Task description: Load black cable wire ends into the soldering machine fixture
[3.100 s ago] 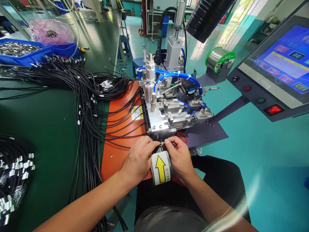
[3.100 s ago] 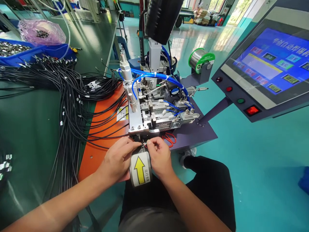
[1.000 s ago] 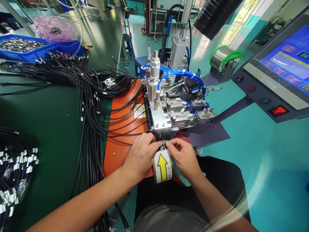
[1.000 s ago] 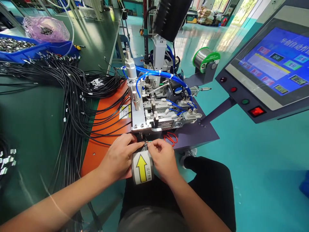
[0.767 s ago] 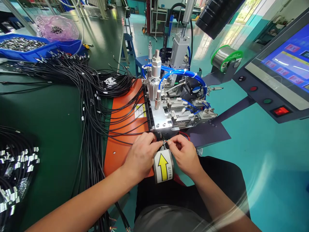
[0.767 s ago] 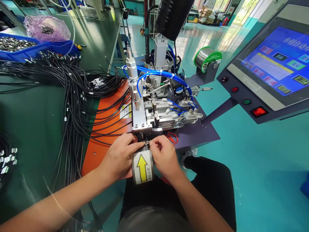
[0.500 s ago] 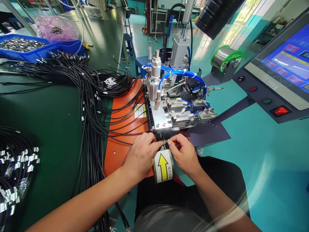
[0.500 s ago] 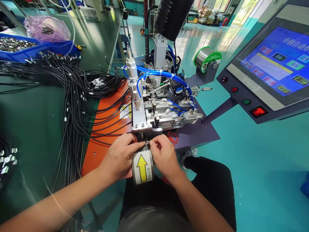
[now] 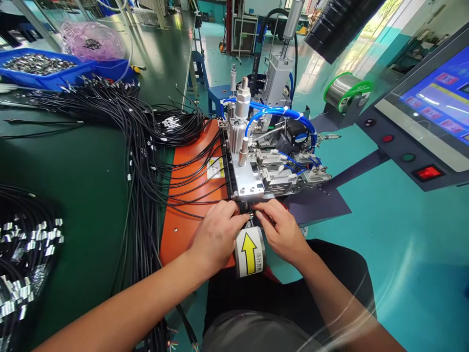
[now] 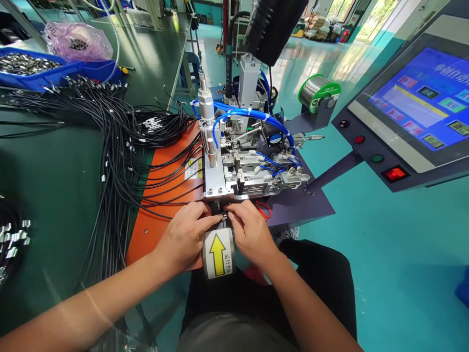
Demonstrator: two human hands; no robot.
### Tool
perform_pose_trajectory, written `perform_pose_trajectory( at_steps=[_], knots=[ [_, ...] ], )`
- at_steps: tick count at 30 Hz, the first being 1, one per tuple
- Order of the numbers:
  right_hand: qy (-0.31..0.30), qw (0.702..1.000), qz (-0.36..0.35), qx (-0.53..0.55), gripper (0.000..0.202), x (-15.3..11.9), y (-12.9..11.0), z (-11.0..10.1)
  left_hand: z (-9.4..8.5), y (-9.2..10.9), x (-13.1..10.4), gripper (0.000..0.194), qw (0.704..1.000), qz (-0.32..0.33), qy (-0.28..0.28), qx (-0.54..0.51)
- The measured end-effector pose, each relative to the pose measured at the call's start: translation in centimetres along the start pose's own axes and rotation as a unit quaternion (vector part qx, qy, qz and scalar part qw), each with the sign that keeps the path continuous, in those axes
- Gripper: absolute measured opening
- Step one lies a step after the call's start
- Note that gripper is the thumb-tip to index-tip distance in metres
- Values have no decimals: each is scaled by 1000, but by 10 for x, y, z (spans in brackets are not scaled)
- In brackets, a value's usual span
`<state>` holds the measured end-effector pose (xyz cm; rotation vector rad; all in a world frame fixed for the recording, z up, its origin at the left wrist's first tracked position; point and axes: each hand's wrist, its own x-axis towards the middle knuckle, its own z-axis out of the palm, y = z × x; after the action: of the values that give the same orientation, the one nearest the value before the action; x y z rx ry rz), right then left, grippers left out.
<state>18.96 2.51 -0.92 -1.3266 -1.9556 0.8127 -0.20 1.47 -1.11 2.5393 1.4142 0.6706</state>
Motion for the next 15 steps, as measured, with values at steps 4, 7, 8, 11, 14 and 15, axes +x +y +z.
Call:
perform_pose_trajectory(
  at_steps=[4,7,8,11,14,15],
  knots=[
    [6,1000,-9,-12,20,0,-2,-3,-1,1,-1,27,1000,-2,-1,4],
    [19,1000,-9,-24,16,0,-4,-4,-1,1,-1,26,1000,-3,-3,5],
    [23,999,-7,-27,14,0,-5,-4,-1,1,-1,25,1000,-3,-4,5],
    [37,999,1,-27,12,0,-4,-4,-1,1,0,24,1000,-3,-4,9],
    [45,999,19,-16,13,0,-1,-2,-1,1,0,24,1000,-3,-4,10],
    [47,998,27,-11,13,0,0,-1,-1,1,0,24,1000,-2,-3,10]
  ],
)
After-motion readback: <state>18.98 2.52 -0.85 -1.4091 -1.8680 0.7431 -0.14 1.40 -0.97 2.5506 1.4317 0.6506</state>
